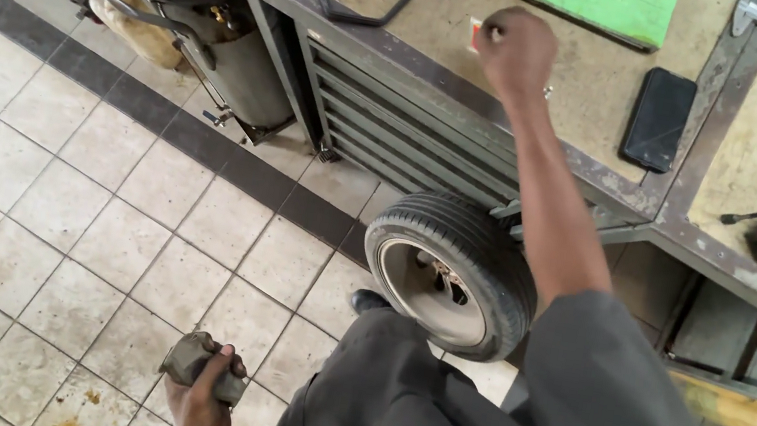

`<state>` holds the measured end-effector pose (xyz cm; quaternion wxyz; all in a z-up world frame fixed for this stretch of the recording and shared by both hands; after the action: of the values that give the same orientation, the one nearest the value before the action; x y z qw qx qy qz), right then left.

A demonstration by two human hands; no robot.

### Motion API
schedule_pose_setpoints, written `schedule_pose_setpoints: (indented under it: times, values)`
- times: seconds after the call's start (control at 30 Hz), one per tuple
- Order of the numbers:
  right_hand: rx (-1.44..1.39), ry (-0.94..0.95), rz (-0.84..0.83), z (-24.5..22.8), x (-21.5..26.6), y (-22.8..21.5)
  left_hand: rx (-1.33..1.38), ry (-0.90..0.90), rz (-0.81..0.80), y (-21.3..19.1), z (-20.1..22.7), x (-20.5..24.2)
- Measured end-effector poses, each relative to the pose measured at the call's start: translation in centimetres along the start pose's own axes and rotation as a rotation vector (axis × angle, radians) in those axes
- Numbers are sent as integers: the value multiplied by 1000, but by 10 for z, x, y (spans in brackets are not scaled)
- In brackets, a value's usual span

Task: Measure the thickness of brake pads with a vernier caliper and install them onto the car's brake assembly.

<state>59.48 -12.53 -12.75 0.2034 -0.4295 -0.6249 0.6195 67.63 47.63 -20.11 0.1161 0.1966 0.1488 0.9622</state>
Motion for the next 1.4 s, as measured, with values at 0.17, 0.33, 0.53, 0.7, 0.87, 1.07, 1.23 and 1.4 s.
schedule_pose_setpoints:
  times: [0.17, 0.33, 0.53, 0.7, 0.87, 1.07, 1.23, 1.4]
  values:
    - [-1600, 542, -435, -93, 126, -49, -358, 148, -12, 12, 23, 9]
    - [-1671, 593, -1188, -203, 282, -40, -321, 560, -307, 51, 73, 29]
    - [-1625, 488, -1474, -226, 352, -48, -336, 594, -401, 50, 81, 59]
    - [-1480, 90, -1246, -235, 351, -86, -350, 502, -150, 43, 76, 76]
    - [-1245, -142, -1026, -238, 355, -98, -244, 417, -94, 38, 75, 86]
    - [-1292, -118, -1072, -241, 352, -108, -254, 432, -99, 32, 71, 92]
    - [-1308, -132, -1075, -241, 351, -105, -219, 458, -149, 34, 68, 93]
    - [-1349, -129, -1113, -240, 349, -105, -252, 473, -145, 40, 78, 99]
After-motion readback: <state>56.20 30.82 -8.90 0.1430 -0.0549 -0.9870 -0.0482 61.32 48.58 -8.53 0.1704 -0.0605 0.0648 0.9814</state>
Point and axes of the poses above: each hand's wrist, its own x-axis away from the middle knuckle, its own y-axis out of the palm, z = x × y, the point moved 3 cm from there along -x, towards the middle knuckle, and after that the axes turned 8 degrees about y, right-handed, at the moved point
